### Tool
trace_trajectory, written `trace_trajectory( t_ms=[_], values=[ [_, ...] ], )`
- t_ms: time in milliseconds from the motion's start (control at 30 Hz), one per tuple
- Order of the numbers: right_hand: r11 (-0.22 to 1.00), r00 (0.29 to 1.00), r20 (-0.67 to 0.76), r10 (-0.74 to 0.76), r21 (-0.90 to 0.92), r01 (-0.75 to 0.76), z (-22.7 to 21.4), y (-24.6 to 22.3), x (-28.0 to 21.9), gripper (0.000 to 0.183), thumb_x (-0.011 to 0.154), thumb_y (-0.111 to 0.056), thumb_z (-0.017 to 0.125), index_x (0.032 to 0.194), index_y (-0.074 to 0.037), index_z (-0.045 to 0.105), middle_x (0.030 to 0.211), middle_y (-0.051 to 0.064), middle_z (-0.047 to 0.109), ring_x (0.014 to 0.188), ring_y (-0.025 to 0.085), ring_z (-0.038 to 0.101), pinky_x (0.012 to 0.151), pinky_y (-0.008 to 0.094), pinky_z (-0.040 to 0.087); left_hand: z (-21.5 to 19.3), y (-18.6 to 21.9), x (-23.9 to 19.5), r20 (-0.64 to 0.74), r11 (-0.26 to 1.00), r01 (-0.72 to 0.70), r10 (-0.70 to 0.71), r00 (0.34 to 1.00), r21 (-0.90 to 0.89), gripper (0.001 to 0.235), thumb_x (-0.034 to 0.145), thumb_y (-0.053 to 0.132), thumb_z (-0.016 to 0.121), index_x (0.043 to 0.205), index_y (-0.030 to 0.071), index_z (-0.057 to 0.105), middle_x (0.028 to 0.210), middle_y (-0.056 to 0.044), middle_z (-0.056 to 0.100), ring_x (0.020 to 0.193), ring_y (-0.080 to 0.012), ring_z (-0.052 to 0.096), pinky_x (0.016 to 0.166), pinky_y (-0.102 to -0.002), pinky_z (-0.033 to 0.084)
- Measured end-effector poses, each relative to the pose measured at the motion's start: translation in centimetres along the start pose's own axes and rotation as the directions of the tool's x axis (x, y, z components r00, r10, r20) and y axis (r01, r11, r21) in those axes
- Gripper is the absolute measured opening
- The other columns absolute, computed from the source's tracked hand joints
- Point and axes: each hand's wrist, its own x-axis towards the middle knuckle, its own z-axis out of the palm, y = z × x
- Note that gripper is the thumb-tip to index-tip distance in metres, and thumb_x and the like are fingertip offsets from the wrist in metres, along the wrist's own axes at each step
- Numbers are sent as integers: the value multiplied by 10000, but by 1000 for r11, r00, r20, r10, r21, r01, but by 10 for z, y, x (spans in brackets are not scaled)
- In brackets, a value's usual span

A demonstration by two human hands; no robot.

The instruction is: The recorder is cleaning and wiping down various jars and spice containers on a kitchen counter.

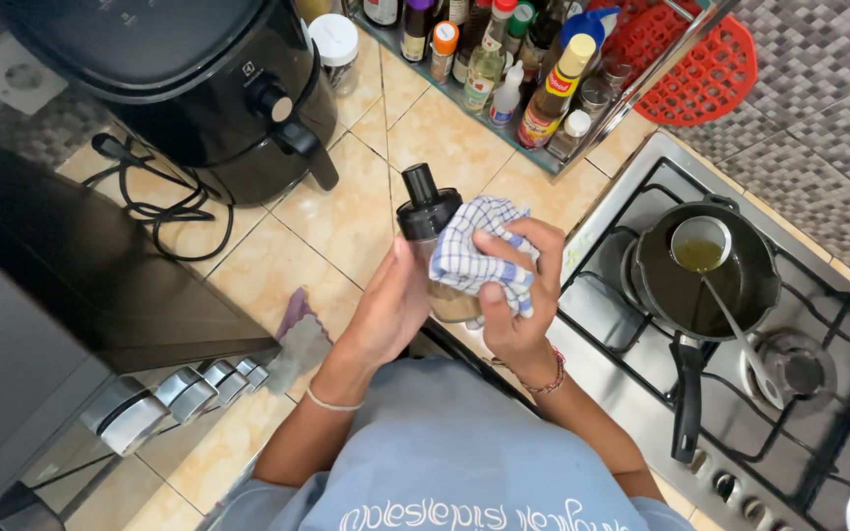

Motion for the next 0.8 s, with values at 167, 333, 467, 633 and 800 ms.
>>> trace_trajectory(
  t_ms=[167,333,467,633,800],
  values=[
    [978,981,116,-153,-122,167,-3,-4,-14,367,991,-322,624,1233,-56,704,1241,166,536,1157,347,529,1065,477,458,-18,-8,-1,48,993,2,4,999,-122,700,1058,514,560,1516,8,398,1458,-136,546,1352,-248,548,1169,-442,432],
    [957,972,106,-210,-184,227,-5,-2,-10,347,956,-297,645,1210,-67,703,1207,172,545,1140,358,524,1043,478,454,-25,-12,-5,96,996,-16,7,995,93,720,1069,527,565,1524,-13,423,1464,-144,551,1358,-235,531,1177,-438,417],
    [989,996,15,-91,-112,92,-8,-10,0,369,1006,-281,626,1290,-51,679,1276,188,537,1187,353,538,1051,462,466,-18,-14,-7,103,993,118,-120,987,23,781,990,584,593,1508,30,405,1454,-83,537,1348,-195,522,1147,-417,424],
    [936,943,179,-282,-166,311,-7,-5,-25,371,941,-318,667,1211,-67,710,1181,163,542,1100,349,524,1005,478,461,-26,-8,-5,98,962,12,15,995,-273,827,1017,634,624,1476,-36,468,1388,-135,592,1308,-243,577,1154,-432,448],
    [985,989,107,-101,-128,114,-5,-10,-9,384,1014,-308,635,1270,-26,687,1241,172,537,1155,354,535,1066,482,463,-17,-3,-12,149,996,76,-68,986,-49,902,853,583,812,1462,25,449,1384,-72,561,1303,-188,542,1122,-387,445]
  ],
)
